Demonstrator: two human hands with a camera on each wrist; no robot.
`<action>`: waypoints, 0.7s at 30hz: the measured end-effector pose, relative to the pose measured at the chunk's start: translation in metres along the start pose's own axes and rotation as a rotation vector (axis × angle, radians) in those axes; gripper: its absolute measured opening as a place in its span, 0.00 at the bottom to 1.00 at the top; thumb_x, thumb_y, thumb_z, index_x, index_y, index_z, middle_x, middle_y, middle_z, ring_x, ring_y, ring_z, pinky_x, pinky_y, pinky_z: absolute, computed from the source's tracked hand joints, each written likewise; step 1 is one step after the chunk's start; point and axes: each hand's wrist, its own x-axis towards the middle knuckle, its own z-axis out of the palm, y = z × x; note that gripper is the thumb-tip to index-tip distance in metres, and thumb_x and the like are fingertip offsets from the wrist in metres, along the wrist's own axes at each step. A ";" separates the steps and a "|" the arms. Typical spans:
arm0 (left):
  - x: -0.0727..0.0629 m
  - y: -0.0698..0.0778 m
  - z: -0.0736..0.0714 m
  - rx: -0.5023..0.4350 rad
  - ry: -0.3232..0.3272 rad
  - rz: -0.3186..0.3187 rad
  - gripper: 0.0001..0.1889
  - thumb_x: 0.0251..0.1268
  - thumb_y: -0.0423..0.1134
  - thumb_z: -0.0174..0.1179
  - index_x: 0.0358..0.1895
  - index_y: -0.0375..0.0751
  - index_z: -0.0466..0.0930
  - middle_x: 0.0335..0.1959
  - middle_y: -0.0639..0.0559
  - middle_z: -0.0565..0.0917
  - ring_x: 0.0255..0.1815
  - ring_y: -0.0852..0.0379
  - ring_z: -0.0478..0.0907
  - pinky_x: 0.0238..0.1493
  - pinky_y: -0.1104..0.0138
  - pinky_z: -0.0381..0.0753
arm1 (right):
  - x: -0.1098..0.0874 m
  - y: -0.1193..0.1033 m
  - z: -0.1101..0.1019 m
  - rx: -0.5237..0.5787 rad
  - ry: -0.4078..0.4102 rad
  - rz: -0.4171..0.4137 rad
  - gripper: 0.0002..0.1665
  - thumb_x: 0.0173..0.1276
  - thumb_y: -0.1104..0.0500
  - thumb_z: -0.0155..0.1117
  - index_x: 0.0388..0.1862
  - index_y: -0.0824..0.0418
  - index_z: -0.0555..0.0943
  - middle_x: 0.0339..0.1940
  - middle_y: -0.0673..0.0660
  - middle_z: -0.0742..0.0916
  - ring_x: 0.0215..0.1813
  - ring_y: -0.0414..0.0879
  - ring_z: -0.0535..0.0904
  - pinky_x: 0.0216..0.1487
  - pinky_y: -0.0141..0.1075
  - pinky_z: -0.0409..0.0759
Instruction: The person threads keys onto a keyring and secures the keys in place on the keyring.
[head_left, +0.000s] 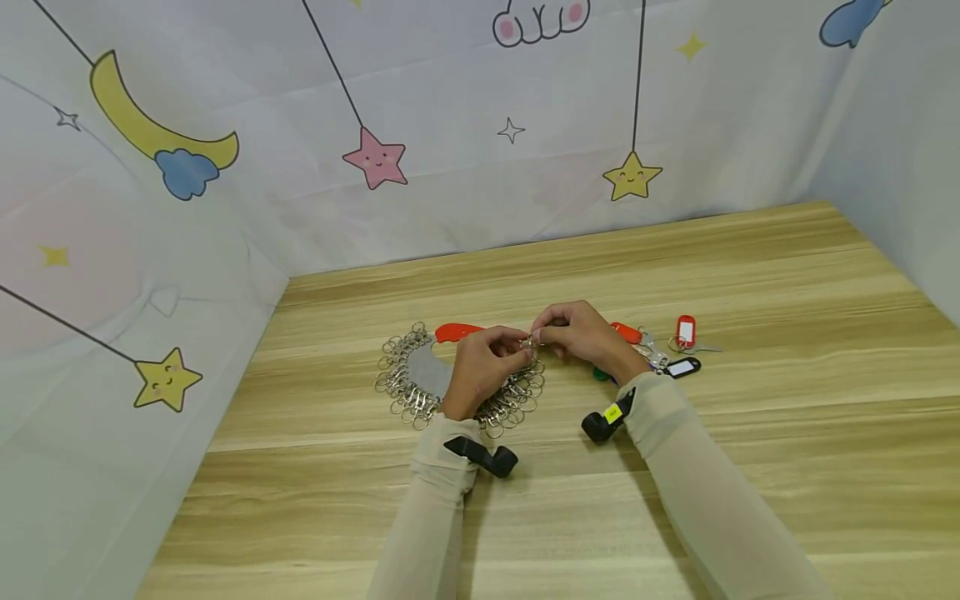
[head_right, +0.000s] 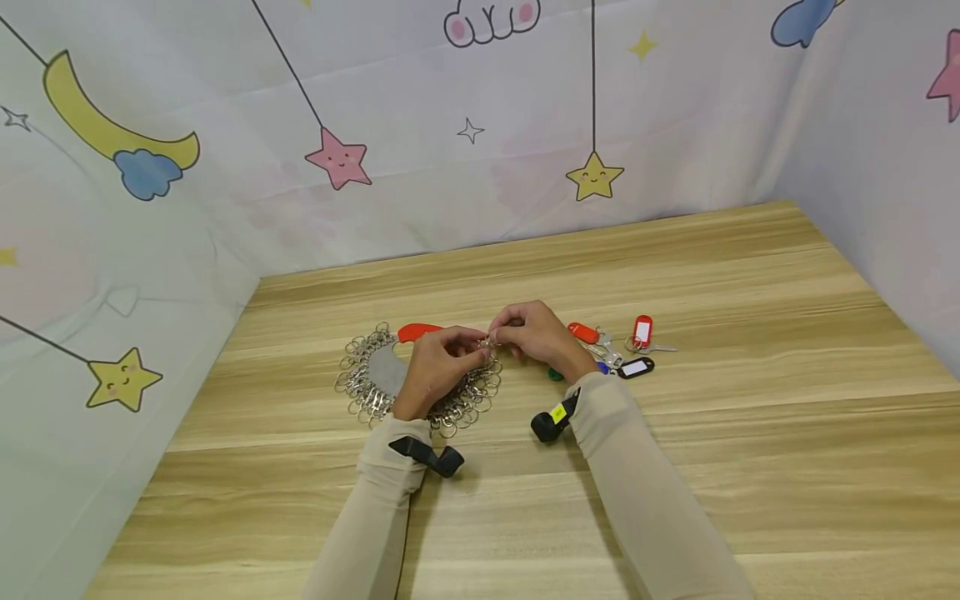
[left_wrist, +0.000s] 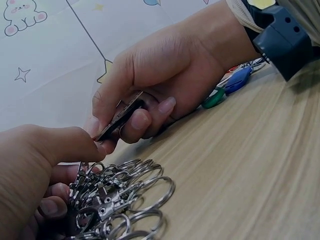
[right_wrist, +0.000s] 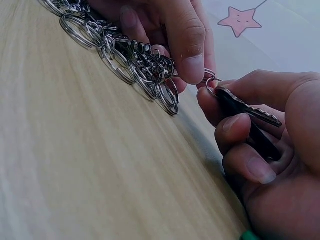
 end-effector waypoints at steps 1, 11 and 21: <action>0.000 0.000 0.000 0.001 -0.001 -0.001 0.11 0.59 0.34 0.73 0.46 0.41 0.90 0.29 0.56 0.85 0.28 0.58 0.80 0.30 0.66 0.79 | 0.000 0.000 0.000 -0.001 0.000 0.000 0.06 0.73 0.61 0.64 0.39 0.63 0.85 0.30 0.62 0.84 0.25 0.48 0.73 0.29 0.39 0.75; -0.001 0.000 0.001 -0.002 0.002 -0.025 0.11 0.59 0.36 0.73 0.45 0.43 0.90 0.30 0.57 0.85 0.28 0.58 0.80 0.31 0.65 0.79 | 0.000 0.001 0.000 -0.001 -0.004 -0.002 0.06 0.73 0.61 0.64 0.39 0.63 0.85 0.29 0.62 0.84 0.24 0.48 0.73 0.29 0.39 0.74; -0.001 0.001 0.001 -0.012 0.006 -0.028 0.10 0.59 0.36 0.72 0.44 0.42 0.90 0.29 0.57 0.85 0.28 0.58 0.80 0.30 0.66 0.78 | 0.000 0.001 0.000 0.004 -0.003 -0.002 0.06 0.73 0.60 0.65 0.39 0.63 0.85 0.29 0.61 0.84 0.24 0.48 0.73 0.29 0.39 0.74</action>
